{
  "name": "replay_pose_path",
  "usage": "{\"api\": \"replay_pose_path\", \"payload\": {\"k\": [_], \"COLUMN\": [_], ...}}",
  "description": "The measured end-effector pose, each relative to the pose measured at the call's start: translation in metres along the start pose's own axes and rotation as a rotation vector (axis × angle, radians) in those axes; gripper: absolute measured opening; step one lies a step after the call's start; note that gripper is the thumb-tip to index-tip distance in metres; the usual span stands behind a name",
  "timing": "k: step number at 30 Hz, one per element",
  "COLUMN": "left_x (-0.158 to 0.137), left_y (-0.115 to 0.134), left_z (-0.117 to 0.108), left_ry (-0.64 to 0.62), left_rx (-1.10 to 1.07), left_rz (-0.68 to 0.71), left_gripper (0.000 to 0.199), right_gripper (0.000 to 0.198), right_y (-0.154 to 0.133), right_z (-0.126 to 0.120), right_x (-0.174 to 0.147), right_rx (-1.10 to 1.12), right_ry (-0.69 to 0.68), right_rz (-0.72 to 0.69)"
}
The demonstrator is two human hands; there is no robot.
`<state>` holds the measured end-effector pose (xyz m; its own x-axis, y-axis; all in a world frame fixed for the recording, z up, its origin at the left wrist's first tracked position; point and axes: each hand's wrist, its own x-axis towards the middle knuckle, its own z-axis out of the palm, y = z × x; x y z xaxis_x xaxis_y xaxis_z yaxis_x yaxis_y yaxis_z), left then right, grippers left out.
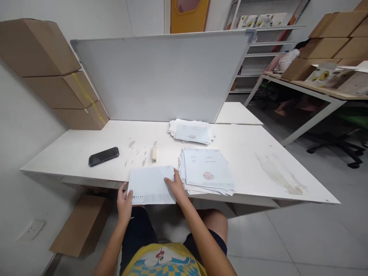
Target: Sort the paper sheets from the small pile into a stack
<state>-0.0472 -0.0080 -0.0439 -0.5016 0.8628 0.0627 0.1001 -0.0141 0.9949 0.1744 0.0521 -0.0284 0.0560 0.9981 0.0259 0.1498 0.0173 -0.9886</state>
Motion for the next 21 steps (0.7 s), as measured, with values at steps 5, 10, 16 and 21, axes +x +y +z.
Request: {"api": "replay_pose_path", "payload": {"k": [5, 10, 16, 21], "left_x": [0.027, 0.055, 0.055, 0.042], "left_y": [0.015, 0.018, 0.017, 0.010], "left_z": [0.001, 0.010, 0.013, 0.015], "left_ry": [0.019, 0.017, -0.006, 0.054], "left_rx": [0.250, 0.301, 0.365, 0.344], "left_rz": [0.038, 0.134, 0.153, 0.132], "left_gripper": [0.049, 0.039, 0.039, 0.038], "right_gripper": [0.075, 0.068, 0.045, 0.043], "right_y": [0.005, 0.004, 0.001, 0.001], "right_z": [0.007, 0.017, 0.027, 0.030], "right_x": [0.036, 0.048, 0.035, 0.028], "right_rx": [-0.016, -0.159, -0.406, -0.520], "right_ry": [0.003, 0.071, 0.095, 0.049], "right_rz": [0.066, -0.072, -0.249, -0.300]}}
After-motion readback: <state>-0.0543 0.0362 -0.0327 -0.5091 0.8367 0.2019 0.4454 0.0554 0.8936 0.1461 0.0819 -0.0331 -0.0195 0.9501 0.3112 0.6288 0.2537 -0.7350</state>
